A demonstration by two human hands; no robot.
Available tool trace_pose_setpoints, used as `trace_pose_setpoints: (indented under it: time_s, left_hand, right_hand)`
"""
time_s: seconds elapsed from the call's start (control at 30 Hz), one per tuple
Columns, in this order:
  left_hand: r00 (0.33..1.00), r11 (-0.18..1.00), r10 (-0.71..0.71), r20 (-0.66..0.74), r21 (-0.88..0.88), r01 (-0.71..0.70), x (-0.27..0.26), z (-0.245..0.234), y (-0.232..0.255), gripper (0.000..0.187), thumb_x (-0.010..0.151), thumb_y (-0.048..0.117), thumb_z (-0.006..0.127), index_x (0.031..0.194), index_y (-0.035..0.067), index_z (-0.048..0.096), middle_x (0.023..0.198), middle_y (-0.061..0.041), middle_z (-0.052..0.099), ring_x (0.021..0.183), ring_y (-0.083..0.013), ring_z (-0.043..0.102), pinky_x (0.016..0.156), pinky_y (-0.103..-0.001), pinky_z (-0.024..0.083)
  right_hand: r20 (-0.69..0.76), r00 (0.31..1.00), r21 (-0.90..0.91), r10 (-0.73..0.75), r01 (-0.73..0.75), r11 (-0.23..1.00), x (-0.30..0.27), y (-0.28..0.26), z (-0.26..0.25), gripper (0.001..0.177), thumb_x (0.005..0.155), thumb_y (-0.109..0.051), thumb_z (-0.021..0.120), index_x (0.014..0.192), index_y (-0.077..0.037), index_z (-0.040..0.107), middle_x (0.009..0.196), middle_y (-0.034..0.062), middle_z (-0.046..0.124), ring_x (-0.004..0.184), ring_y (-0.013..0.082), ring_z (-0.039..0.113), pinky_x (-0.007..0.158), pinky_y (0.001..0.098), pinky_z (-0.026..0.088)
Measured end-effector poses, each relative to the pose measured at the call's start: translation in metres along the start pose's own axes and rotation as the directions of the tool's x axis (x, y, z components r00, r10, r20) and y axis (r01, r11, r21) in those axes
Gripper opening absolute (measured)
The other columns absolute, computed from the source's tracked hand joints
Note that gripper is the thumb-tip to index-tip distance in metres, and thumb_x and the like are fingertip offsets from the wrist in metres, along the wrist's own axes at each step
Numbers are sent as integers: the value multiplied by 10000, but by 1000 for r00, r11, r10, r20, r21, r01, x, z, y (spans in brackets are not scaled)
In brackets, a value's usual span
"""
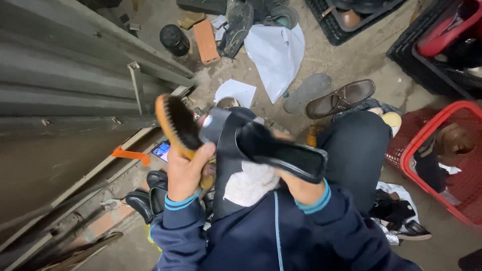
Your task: The person scrubs the sole of a black slip-on shoe with a brush, then applies polish from a small container to the shoe's upper surface using a cloth. The person works on one shoe at a time while seated on the floor.
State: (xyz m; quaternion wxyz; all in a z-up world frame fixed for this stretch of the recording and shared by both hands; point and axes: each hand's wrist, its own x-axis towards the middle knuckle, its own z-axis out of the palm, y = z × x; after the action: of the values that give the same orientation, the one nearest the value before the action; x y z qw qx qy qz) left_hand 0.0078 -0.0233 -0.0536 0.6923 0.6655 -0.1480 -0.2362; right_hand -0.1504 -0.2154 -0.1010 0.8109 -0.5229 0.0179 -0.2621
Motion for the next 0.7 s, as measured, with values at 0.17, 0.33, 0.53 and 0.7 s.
trace_pose_setpoints:
  time_s: [0.17,0.33,0.53,0.7]
  left_hand:
    - [989,977,51,-140,212,-20,-1,13,-4,619,1048,292,518,1553,-21,344,1018,-239,664,695,-166,679,428,-184,435]
    - [995,920,49,-87,392,-11,-12,17,-16,556,1088,376,327,1501,38,482,1557,-150,508,1460,-236,455,1212,-352,336]
    - [988,844,-94,-119,517,142,-46,50,1,485,995,479,512,1457,359,600,1305,-181,725,1171,-402,693,995,-484,545]
    - [902,854,279,331,343,-390,-80,48,-8,517,1025,350,624,1413,11,594,949,-126,514,764,-227,488,661,-341,395]
  right_hand:
    - [-126,979,15,159,-158,987,4,5,5,466,1056,-172,566,1458,54,501,1506,251,543,1397,346,533,1239,446,393]
    - [-143,979,-701,148,-206,683,15,-1,34,703,1008,-265,633,1602,-98,297,1613,168,442,1477,346,471,1235,455,391]
    - [-96,991,-871,-96,-37,490,29,2,37,759,992,-383,604,1640,-112,315,1271,84,734,1027,302,661,773,468,546]
    - [-171,968,-928,181,-221,302,45,7,4,1433,520,-1020,30,1656,-150,109,1416,266,606,1099,532,565,803,667,449]
